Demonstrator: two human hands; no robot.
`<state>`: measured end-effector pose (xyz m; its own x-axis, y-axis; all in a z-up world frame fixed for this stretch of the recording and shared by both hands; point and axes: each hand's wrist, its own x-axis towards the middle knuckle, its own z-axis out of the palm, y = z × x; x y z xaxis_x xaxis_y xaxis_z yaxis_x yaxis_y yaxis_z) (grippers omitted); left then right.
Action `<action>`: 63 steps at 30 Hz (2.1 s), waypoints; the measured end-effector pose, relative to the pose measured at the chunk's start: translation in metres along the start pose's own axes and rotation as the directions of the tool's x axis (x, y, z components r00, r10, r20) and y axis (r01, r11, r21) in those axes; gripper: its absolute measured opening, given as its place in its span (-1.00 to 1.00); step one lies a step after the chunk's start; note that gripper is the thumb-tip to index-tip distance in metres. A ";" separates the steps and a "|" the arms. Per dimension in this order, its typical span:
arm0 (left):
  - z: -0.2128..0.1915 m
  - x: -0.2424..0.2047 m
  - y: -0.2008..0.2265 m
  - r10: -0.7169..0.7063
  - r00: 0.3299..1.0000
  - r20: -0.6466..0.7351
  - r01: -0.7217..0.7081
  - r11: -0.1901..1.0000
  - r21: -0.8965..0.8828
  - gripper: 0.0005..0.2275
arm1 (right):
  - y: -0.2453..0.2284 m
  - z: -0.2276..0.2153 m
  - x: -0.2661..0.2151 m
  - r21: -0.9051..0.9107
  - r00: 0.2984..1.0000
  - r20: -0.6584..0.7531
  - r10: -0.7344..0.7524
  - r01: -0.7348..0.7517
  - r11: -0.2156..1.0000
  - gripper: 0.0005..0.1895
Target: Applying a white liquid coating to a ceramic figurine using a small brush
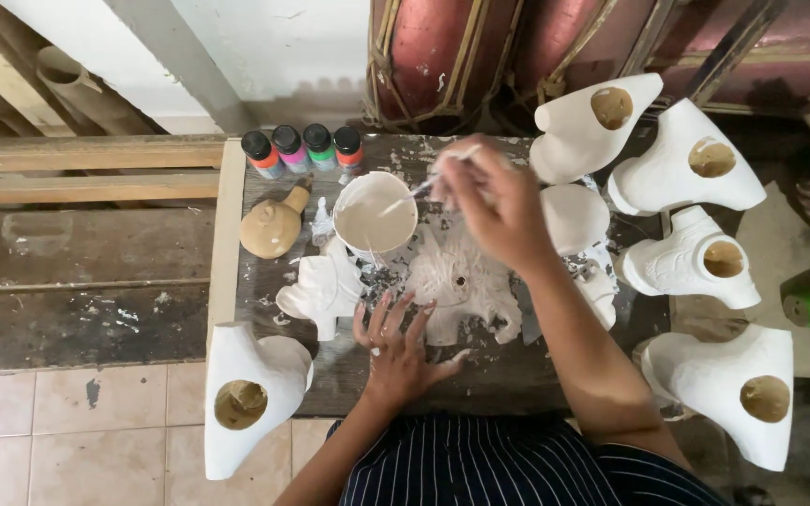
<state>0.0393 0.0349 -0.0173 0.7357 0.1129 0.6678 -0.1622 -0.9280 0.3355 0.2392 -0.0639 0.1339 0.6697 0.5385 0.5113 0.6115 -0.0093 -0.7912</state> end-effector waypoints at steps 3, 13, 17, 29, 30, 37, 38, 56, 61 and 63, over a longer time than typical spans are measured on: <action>0.000 -0.003 0.002 -0.012 1.000 -0.021 0.011 0.999 -0.039 -0.24 | -0.015 -0.039 -0.036 0.087 0.971 -0.193 0.141 -0.126 0.988 -0.82; -0.003 0.003 0.003 -0.028 0.999 -0.019 0.027 0.998 -0.055 -0.31 | 0.000 -0.043 -0.150 0.025 0.857 -0.441 0.267 -0.285 0.958 -0.84; -0.002 0.002 0.004 -0.038 0.999 0.006 0.038 0.999 0.015 -0.30 | -0.006 -0.029 -0.143 -0.020 0.859 -0.466 0.214 -0.252 0.968 -0.79; 0.010 -0.009 0.000 -0.052 0.998 0.019 0.051 0.996 0.067 -0.27 | -0.012 -0.026 -0.145 -0.116 0.901 -0.403 0.160 -0.223 0.968 -0.77; 0.012 -0.011 -0.001 -0.043 0.999 0.012 0.042 0.994 0.099 -0.26 | -0.007 -0.028 -0.149 -0.080 0.912 -0.381 0.154 -0.199 0.977 -0.77; -0.001 0.000 0.004 -0.062 0.998 0.018 0.061 0.998 0.021 -0.24 | -0.010 -0.027 -0.148 -0.086 0.916 -0.371 0.152 -0.197 0.977 -0.76; 0.001 -0.003 0.003 -0.057 0.998 0.012 0.057 0.997 0.055 -0.25 | -0.008 -0.028 -0.149 -0.070 0.913 -0.377 0.154 -0.194 0.978 -0.77; 0.001 -0.002 0.004 -0.041 0.999 0.013 0.040 0.997 0.064 -0.27 | 0.010 -0.038 -0.168 -0.042 0.903 -0.414 0.115 -0.145 0.988 -0.78; 0.002 -0.002 0.005 -0.031 1.000 0.003 0.030 0.996 0.079 -0.28 | 0.008 -0.037 -0.168 -0.028 0.899 -0.417 0.132 -0.157 0.987 -0.77; 0.000 -0.001 0.006 -0.040 0.999 0.012 0.039 0.996 0.085 -0.26 | 0.008 -0.038 -0.168 -0.076 0.897 -0.432 0.092 -0.138 0.987 -0.75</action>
<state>0.0377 0.0299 -0.0155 0.7492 0.1461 0.6461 -0.0767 -0.9497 0.3037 0.1477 -0.1864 0.0543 0.8393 0.1179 0.5308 0.5434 -0.1477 -0.8264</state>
